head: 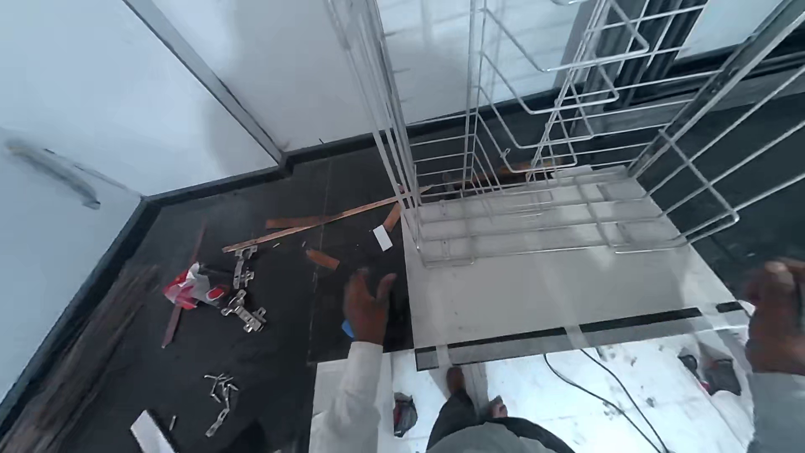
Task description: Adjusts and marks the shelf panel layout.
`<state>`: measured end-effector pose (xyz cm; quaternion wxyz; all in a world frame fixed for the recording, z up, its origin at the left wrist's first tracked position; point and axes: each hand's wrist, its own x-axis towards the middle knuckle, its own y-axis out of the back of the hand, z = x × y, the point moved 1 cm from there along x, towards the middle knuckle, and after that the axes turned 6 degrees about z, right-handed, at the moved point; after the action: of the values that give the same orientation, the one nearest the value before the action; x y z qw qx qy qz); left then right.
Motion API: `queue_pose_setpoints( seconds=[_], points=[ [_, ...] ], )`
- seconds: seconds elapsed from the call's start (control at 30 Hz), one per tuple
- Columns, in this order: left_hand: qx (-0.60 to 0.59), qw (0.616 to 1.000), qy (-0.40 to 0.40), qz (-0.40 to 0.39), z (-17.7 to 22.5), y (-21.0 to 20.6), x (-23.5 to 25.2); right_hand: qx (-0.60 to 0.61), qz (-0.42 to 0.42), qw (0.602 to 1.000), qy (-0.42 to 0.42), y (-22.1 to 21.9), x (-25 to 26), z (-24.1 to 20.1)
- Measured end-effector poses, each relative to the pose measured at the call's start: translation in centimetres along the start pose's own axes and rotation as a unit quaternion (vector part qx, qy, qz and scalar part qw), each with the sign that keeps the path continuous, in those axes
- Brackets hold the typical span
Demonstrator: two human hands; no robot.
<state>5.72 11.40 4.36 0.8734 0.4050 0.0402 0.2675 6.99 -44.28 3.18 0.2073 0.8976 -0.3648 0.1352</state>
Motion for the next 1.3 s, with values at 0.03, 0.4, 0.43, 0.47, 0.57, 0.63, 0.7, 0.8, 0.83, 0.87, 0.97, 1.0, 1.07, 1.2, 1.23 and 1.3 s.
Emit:
queue_pose_setpoints(
  seconds=[0.03, 0.4, 0.43, 0.47, 0.57, 0.63, 0.7, 0.8, 0.83, 0.87, 0.97, 1.0, 1.07, 1.2, 1.23, 1.3],
  points=[
    [-0.067, 0.998, -0.002, -0.022, 1.3, -1.6, -0.6, -0.061, -0.029, 0.998, 0.005, 0.7, 1.0, 0.8],
    [-0.057, 0.996, 0.056, 0.037, 5.6, -9.1, -1.6, -0.197, -0.153, 0.966, 0.073, -4.5, 4.6, 2.7],
    [-0.037, 0.996, 0.061, 0.045, 6.0, -9.0, -1.7, -0.185, -0.15, 0.968, 0.079, -4.7, 4.4, 2.5],
    [-0.017, 0.997, 0.061, 0.052, 6.4, -8.9, -1.8, -0.176, -0.142, 0.97, 0.09, -4.7, 4.2, 2.3],
    [0.029, 0.996, 0.062, 0.061, 7.0, -9.0, -2.5, -0.173, -0.116, 0.971, 0.115, -4.5, 3.8, 2.5],
    [0.043, 0.994, 0.065, 0.072, 7.0, -8.6, -3.4, -0.175, -0.112, 0.972, 0.106, -4.3, 3.5, 2.5],
    [0.048, 0.993, 0.066, 0.085, 7.0, -8.0, -4.6, -0.166, -0.121, 0.974, 0.093, -3.8, 3.4, 2.3],
    [0.048, 0.991, 0.074, 0.098, 7.1, -7.5, -7.0, -0.128, -0.116, 0.979, 0.108, -2.7, 2.8, 3.0],
    [0.053, 0.991, 0.069, 0.103, 7.0, -7.4, -7.7, -0.117, -0.112, 0.98, 0.115, -2.4, 2.7, 3.2],
    [0.066, 0.99, 0.065, 0.105, 7.0, -7.2, -8.3, -0.111, -0.114, 0.98, 0.12, -2.2, 2.8, 3.3],
    [0.119, 0.985, 0.061, 0.112, 7.1, -6.7, -10.0, -0.106, -0.153, 0.974, 0.13, -1.7, 3.2, 3.6],
    [0.125, 0.984, 0.06, 0.113, 7.2, -6.6, -10.4, -0.104, -0.165, 0.97, 0.142, -1.5, 3.3, 3.7],
    [0.12, 0.984, 0.067, 0.114, 7.4, -6.4, -11.0, -0.102, -0.183, 0.965, 0.161, -0.9, 3.5, 3.9],
    [0.113, 0.981, 0.075, 0.142, 7.8, -6.3, -13.2, -0.091, -0.187, 0.962, 0.177, -0.3, 4.0, 4.9],
    [0.11, 0.979, 0.054, 0.163, 7.5, -6.4, -14.1, -0.095, -0.184, 0.962, 0.178, -0.1, 4.0, 5.2],
    [0.095, 0.975, 0.017, 0.2, 7.0, -6.7, -16.2, -0.101, -0.181, 0.961, 0.185, 0.7, 3.9, 5.7]
  ],
)
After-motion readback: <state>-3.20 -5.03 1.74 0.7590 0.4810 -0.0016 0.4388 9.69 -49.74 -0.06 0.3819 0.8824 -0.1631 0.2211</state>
